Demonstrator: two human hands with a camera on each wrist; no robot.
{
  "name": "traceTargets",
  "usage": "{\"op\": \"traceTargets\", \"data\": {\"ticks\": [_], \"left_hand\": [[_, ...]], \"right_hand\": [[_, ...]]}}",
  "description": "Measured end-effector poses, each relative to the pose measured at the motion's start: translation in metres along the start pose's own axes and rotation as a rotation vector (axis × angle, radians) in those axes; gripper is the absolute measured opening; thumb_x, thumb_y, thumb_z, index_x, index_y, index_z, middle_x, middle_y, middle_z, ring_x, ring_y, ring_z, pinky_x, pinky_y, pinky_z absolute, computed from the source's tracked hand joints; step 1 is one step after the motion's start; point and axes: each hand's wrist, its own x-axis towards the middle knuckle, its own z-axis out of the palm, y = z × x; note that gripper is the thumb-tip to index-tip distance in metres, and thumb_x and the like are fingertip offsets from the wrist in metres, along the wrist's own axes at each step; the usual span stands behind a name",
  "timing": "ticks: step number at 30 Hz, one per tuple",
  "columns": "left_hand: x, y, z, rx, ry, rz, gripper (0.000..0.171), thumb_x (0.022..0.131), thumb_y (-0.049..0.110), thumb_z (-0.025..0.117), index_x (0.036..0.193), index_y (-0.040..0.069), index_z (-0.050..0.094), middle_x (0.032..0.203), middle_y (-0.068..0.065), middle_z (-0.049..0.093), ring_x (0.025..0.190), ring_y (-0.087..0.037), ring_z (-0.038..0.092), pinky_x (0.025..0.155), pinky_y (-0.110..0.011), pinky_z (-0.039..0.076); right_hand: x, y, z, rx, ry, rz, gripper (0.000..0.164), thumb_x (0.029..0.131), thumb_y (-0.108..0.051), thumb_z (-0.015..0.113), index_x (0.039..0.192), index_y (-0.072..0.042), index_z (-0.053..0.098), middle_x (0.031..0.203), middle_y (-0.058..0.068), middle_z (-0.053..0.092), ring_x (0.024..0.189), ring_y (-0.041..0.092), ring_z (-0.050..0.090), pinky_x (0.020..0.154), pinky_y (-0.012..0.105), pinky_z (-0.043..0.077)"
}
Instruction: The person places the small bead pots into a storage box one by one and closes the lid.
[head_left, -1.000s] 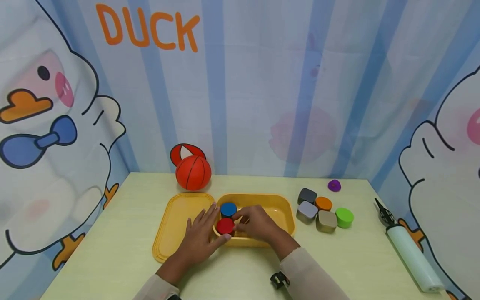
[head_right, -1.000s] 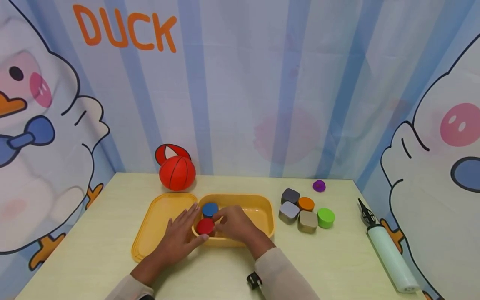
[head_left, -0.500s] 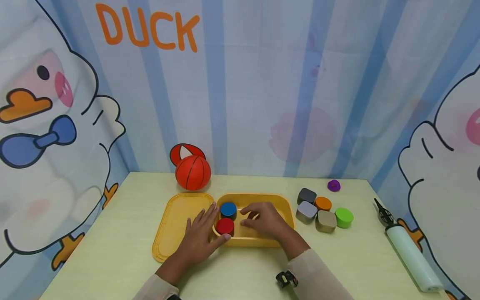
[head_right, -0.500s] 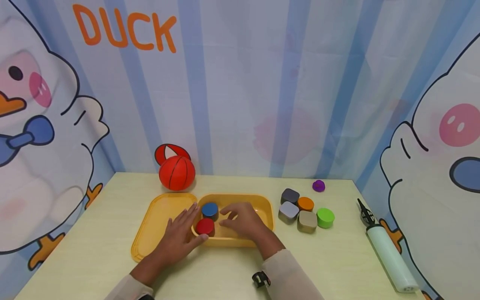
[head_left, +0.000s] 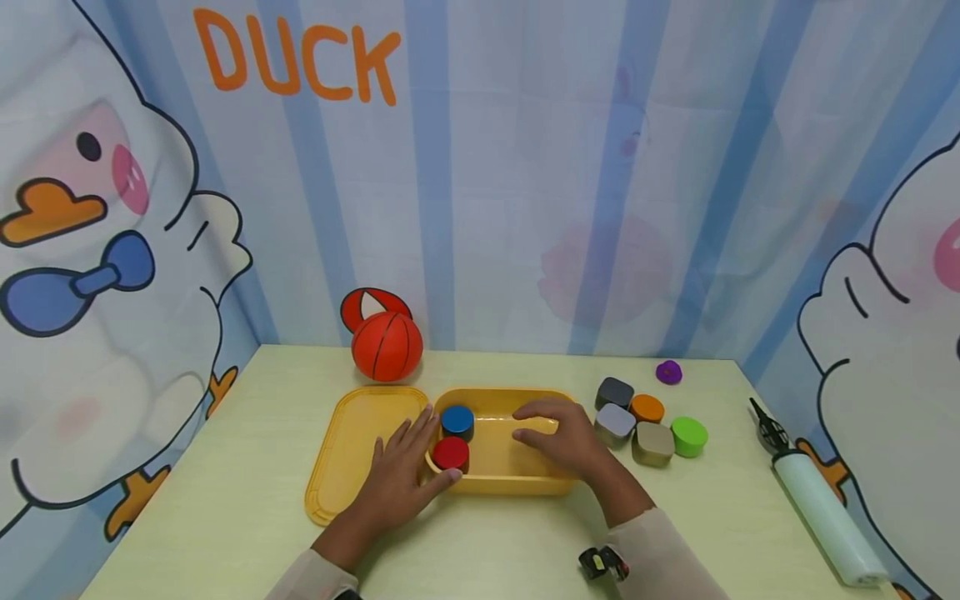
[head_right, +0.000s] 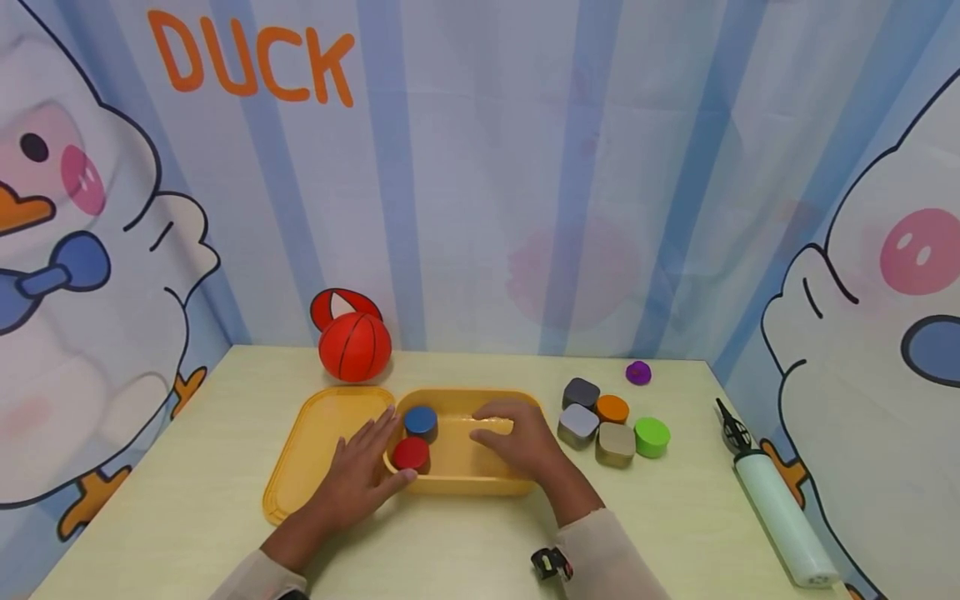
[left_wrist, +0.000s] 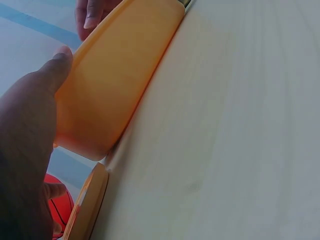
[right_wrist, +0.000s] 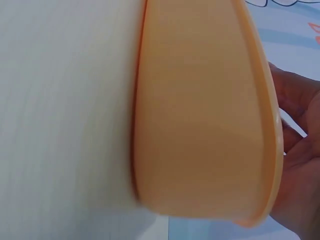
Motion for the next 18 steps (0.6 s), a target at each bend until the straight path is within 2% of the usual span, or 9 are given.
{"op": "traceTargets", "data": {"ticks": [5, 10, 18], "left_hand": [[0.0, 0.001, 0.0, -0.012, 0.003, 0.007, 0.093, 0.102, 0.068, 0.061, 0.175, 0.02, 0.028, 0.185, 0.003, 0.019, 0.169, -0.046, 0.024, 0.124, -0.089, 0.009], [-0.001, 0.002, 0.0, -0.017, 0.005, 0.01, 0.093, 0.103, 0.068, 0.061, 0.175, 0.018, 0.029, 0.185, 0.002, 0.019, 0.168, -0.047, 0.024, 0.124, -0.09, 0.01], [-0.001, 0.001, -0.001, -0.019, -0.001, -0.005, 0.093, 0.102, 0.067, 0.062, 0.175, 0.021, 0.028, 0.185, 0.004, 0.018, 0.169, -0.045, 0.022, 0.125, -0.088, 0.009]], "right_hand": [[-0.007, 0.011, -0.011, -0.024, 0.103, -0.057, 0.02, 0.094, -0.009, 0.085, 0.115, -0.008, 0.085, 0.122, 0.011, 0.08, 0.123, 0.038, 0.069, 0.106, 0.062, 0.058], [-0.014, 0.02, -0.024, -0.047, 0.183, -0.046, 0.017, 0.096, -0.01, 0.084, 0.112, -0.012, 0.086, 0.122, 0.008, 0.081, 0.125, 0.036, 0.068, 0.111, 0.061, 0.055], [-0.025, 0.036, -0.04, -0.036, 0.219, 0.03, 0.016, 0.097, -0.006, 0.082, 0.112, 0.0, 0.083, 0.125, 0.014, 0.079, 0.128, 0.039, 0.066, 0.113, 0.065, 0.055]]}}
